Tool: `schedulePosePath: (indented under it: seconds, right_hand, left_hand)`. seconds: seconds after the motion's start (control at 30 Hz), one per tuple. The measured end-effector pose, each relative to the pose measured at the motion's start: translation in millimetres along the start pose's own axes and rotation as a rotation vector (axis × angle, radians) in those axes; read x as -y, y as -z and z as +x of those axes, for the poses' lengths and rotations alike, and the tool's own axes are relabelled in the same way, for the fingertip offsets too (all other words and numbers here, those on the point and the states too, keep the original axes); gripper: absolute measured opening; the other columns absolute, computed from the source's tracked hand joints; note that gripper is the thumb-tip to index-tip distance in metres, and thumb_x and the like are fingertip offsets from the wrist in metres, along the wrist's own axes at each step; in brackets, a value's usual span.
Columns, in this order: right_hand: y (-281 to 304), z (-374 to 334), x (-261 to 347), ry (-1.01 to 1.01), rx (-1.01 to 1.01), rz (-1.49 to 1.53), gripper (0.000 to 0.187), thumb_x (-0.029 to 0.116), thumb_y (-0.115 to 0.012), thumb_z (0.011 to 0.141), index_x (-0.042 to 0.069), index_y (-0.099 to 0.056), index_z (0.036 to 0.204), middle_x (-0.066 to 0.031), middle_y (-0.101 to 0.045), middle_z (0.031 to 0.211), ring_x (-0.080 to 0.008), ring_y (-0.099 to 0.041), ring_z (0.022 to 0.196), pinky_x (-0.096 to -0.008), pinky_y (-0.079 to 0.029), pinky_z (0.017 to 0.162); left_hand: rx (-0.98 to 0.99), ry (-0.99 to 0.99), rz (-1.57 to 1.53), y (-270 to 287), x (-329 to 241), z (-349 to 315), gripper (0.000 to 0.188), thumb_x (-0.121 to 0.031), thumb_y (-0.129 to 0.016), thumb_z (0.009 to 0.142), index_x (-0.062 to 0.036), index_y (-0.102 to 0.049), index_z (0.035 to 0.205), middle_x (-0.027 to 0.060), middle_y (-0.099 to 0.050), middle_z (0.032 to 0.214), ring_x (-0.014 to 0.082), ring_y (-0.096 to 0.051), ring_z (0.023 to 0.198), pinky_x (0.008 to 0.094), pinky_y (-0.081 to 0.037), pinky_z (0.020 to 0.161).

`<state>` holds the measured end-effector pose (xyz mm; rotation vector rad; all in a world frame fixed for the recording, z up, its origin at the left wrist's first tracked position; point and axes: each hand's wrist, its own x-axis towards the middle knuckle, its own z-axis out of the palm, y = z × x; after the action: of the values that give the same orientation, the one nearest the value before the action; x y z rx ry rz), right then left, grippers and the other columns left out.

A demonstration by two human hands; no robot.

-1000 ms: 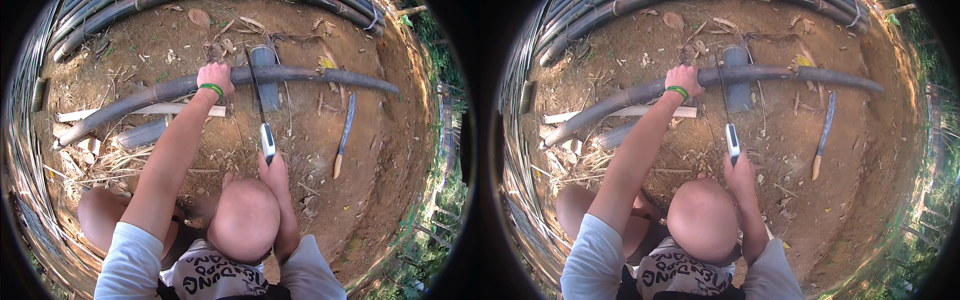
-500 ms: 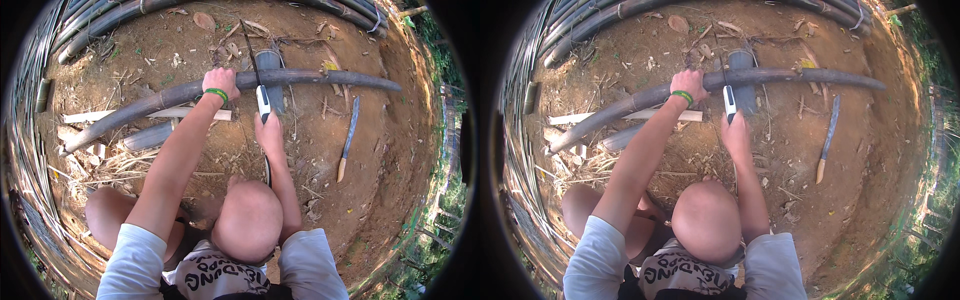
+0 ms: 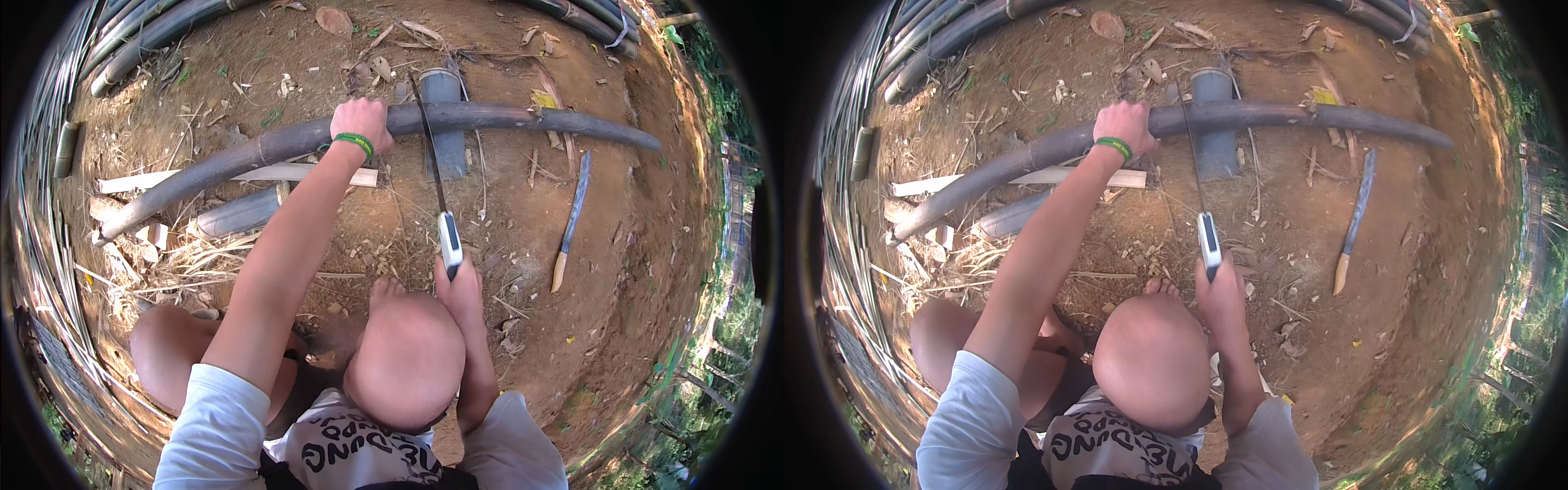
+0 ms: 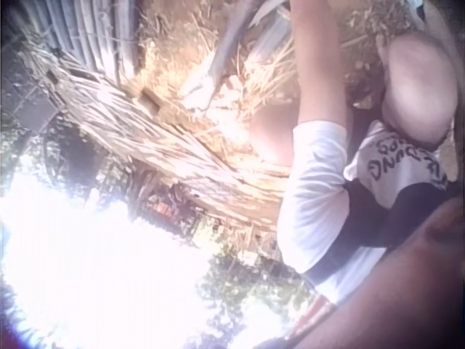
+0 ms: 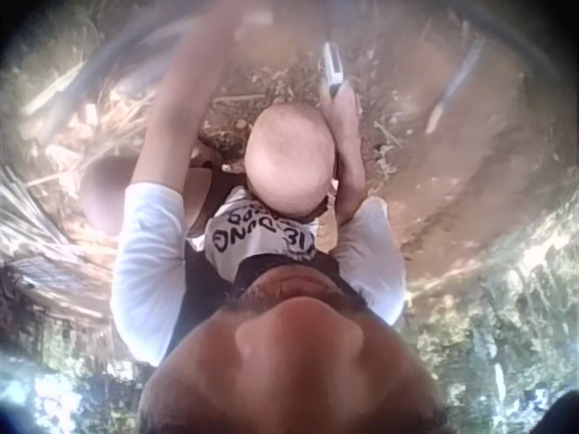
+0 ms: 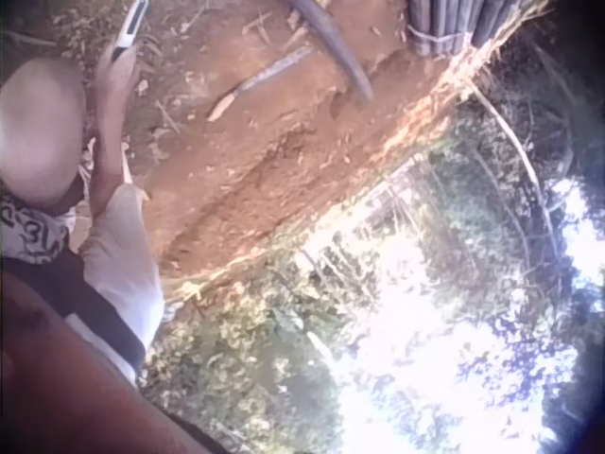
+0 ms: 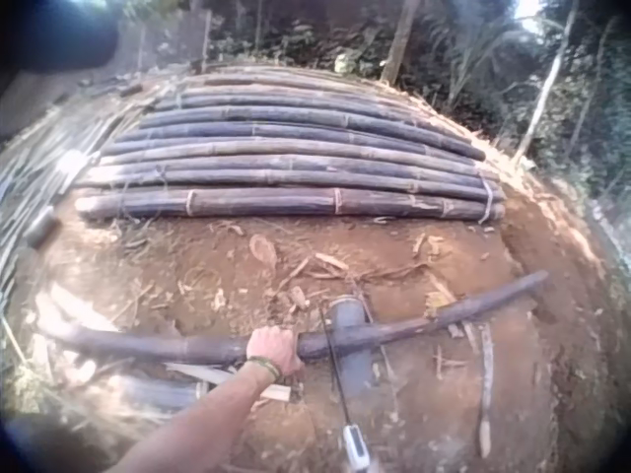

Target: The person handles bamboo strips on the ground, picks up a hand saw, and saws through a bamboo pole resting on a log.

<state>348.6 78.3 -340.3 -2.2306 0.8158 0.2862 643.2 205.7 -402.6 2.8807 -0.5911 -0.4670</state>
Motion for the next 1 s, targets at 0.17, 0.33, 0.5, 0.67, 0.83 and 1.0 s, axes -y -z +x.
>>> schedulePosePath:
  seconds: [0.17,0.33,0.5,0.67,0.83,1.0]
  right_hand:
    - [-28,115,41,0.158,-0.132,0.015,0.035,0.026,-0.065,0.099,-0.007,-0.06,0.108,-0.0354,-0.068,0.093,-0.054,-0.066,0.095,-0.0558,-0.051,0.076]
    - [-16,81,42,0.135,-0.057,0.022,0.032,0.026,-0.062,0.101,-0.006,-0.058,0.102,-0.0324,-0.069,0.088,-0.0518,-0.069,0.086,-0.0583,-0.051,0.075]
    - [13,-41,0,-0.082,0.013,-0.031,0.033,0.026,-0.067,0.099,-0.005,-0.057,0.105,-0.028,-0.068,0.079,-0.0484,-0.07,0.077,-0.0522,-0.052,0.066]
    - [7,-13,6,-0.026,0.0,-0.045,0.033,0.027,-0.064,0.1,-0.004,-0.056,0.106,-0.0297,-0.068,0.082,-0.0515,-0.068,0.082,-0.0564,-0.052,0.069]
    - [-28,106,34,0.215,-0.162,-0.023,0.033,0.028,-0.062,0.101,-0.004,-0.058,0.105,-0.0325,-0.069,0.089,-0.0546,-0.066,0.09,-0.0596,-0.051,0.076]
    - [-8,65,34,0.105,-0.025,-0.001,0.033,0.028,-0.062,0.101,-0.004,-0.058,0.105,-0.0323,-0.068,0.09,-0.052,-0.067,0.088,-0.0571,-0.051,0.076]
  left_hand:
    - [0.019,-0.013,-0.014,6,-16,-1,0.045,-0.034,-0.081,0.073,-0.0094,-0.072,0.11,0.0174,-0.077,0.103,0.0342,-0.075,0.098,0.0439,-0.061,0.086]
    - [-0.015,0.022,-0.002,-1,-3,3,0.045,-0.034,-0.082,0.071,-0.0105,-0.073,0.109,0.0167,-0.077,0.102,0.0341,-0.076,0.098,0.0434,-0.061,0.085]
    - [0.006,0.007,-0.013,-2,-6,1,0.045,-0.032,-0.081,0.07,-0.0107,-0.074,0.109,0.0166,-0.077,0.1,0.0345,-0.076,0.095,0.0444,-0.062,0.085]
    - [0.03,0.01,-0.001,5,-3,2,0.045,-0.034,-0.081,0.072,-0.0098,-0.073,0.109,0.0179,-0.077,0.102,0.034,-0.076,0.099,0.0436,-0.061,0.087]
    - [0.047,0.005,-0.012,9,-15,3,0.051,-0.04,-0.083,0.07,-0.0099,-0.074,0.11,0.0175,-0.077,0.105,0.0336,-0.075,0.101,0.0426,-0.061,0.09]
    - [0.044,0.032,0.011,6,-2,7,0.053,-0.04,-0.084,0.069,-0.0112,-0.075,0.112,0.0164,-0.077,0.104,0.0336,-0.075,0.101,0.0435,-0.061,0.09]
